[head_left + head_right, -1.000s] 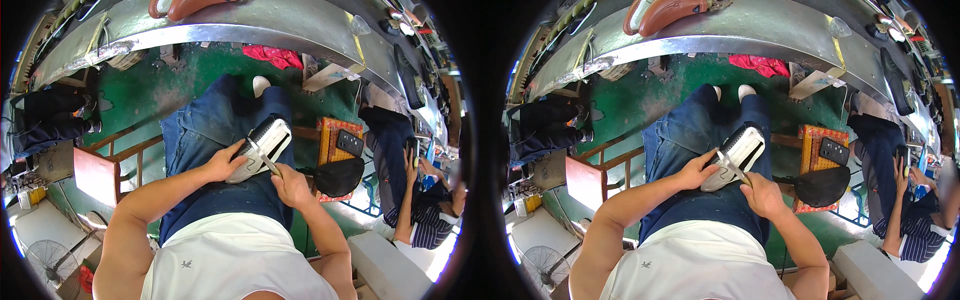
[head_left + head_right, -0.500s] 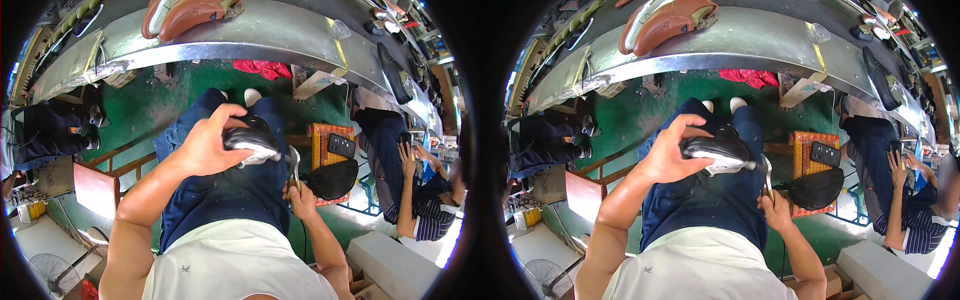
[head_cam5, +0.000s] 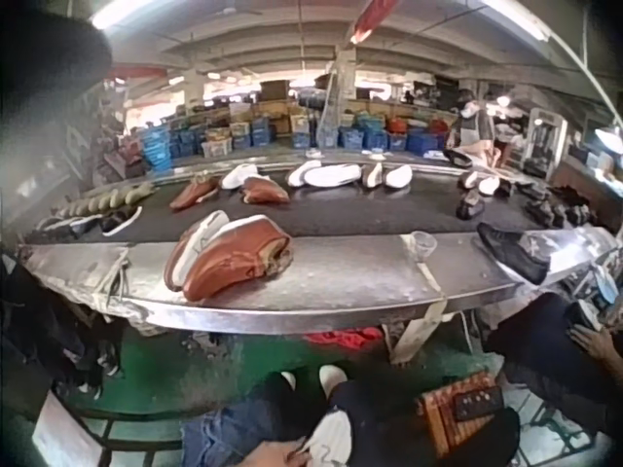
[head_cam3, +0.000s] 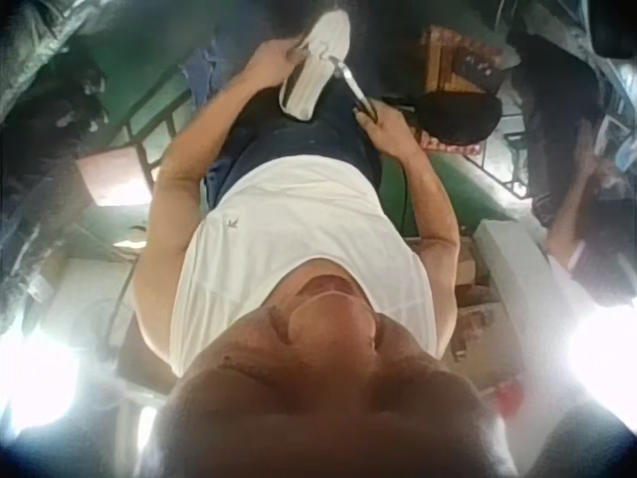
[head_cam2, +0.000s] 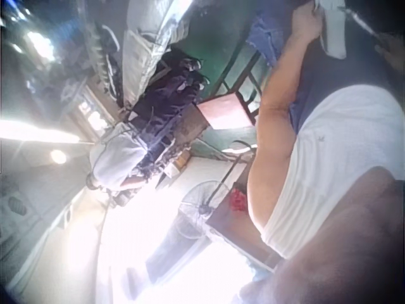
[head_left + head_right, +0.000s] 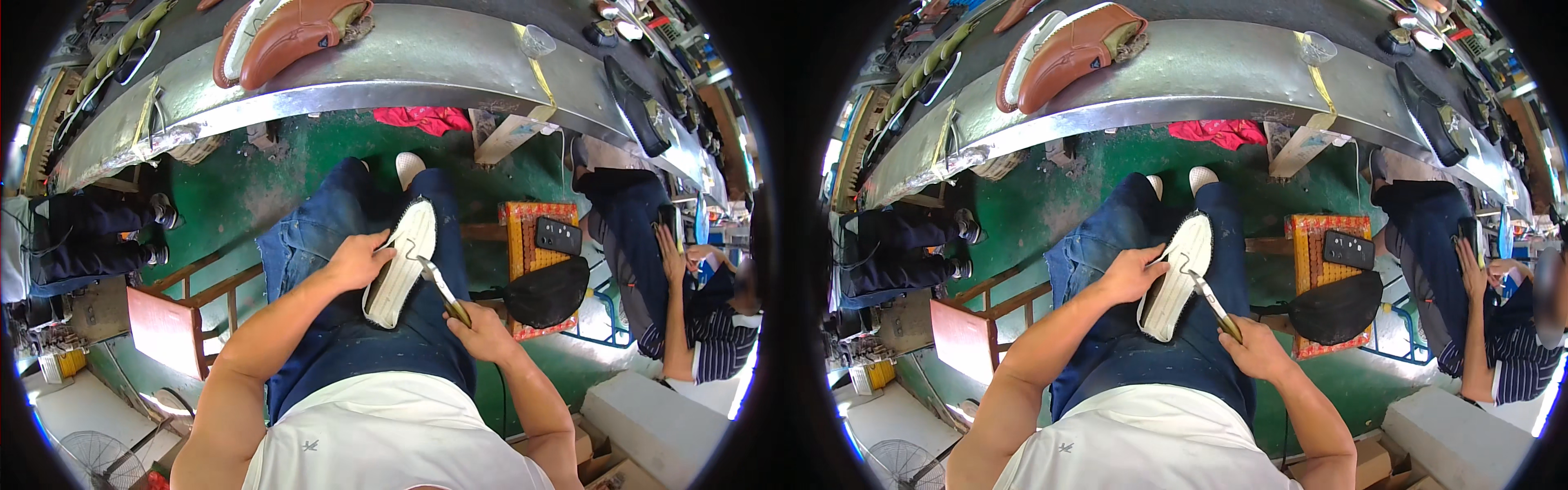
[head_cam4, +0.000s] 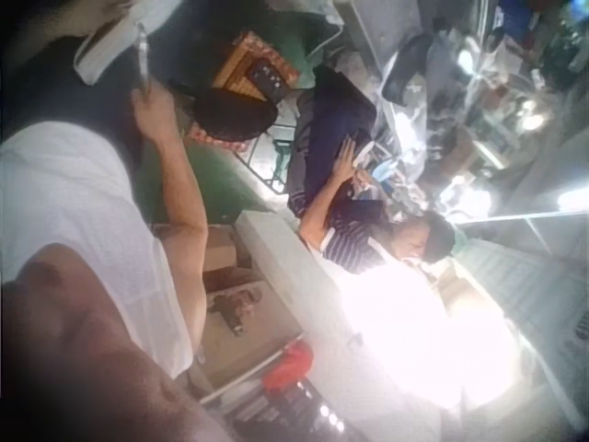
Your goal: Using pliers to pull and adjust shoe components on lasts at a factory assembly line.
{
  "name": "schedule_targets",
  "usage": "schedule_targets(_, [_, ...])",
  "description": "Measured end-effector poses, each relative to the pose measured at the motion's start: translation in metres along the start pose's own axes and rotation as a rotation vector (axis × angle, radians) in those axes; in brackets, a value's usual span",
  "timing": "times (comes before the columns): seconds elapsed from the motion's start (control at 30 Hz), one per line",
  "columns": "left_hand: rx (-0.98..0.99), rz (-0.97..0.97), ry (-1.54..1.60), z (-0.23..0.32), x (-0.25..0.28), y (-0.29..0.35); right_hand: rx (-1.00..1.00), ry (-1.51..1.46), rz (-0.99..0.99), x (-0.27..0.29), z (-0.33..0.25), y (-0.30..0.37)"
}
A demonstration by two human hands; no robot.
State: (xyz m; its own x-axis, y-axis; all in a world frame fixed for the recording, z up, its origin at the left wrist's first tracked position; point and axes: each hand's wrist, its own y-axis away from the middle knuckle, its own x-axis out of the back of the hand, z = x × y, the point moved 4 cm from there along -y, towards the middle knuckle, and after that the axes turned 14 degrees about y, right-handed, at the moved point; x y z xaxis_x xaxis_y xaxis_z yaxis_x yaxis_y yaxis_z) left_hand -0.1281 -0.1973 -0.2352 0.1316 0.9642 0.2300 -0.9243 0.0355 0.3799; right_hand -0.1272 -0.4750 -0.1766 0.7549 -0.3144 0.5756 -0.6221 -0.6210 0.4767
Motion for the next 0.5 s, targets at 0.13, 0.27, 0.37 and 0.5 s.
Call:
schedule_targets(0.13, [-0.108,0.254,-0.272,0.005,-0.014,0.002,0.082,0.05,-0.006,0.01,-0.008,-0.022])
schedule_targets(0.27, [-0.26,0.368,-0.308,0.009,-0.016,0.009,-0.093,-0.064,-0.287,0.012,-0.012,-0.039])
schedule_targets(0.37, [-0.284,0.372,-0.33,0.013,-0.019,0.012,-0.253,-0.333,-0.386,0.012,-0.011,-0.047])
schedule_targets(0.5, [-0.305,0.369,-0.364,0.02,-0.022,0.013,-0.044,0.054,-0.198,0.014,-0.012,-0.053])
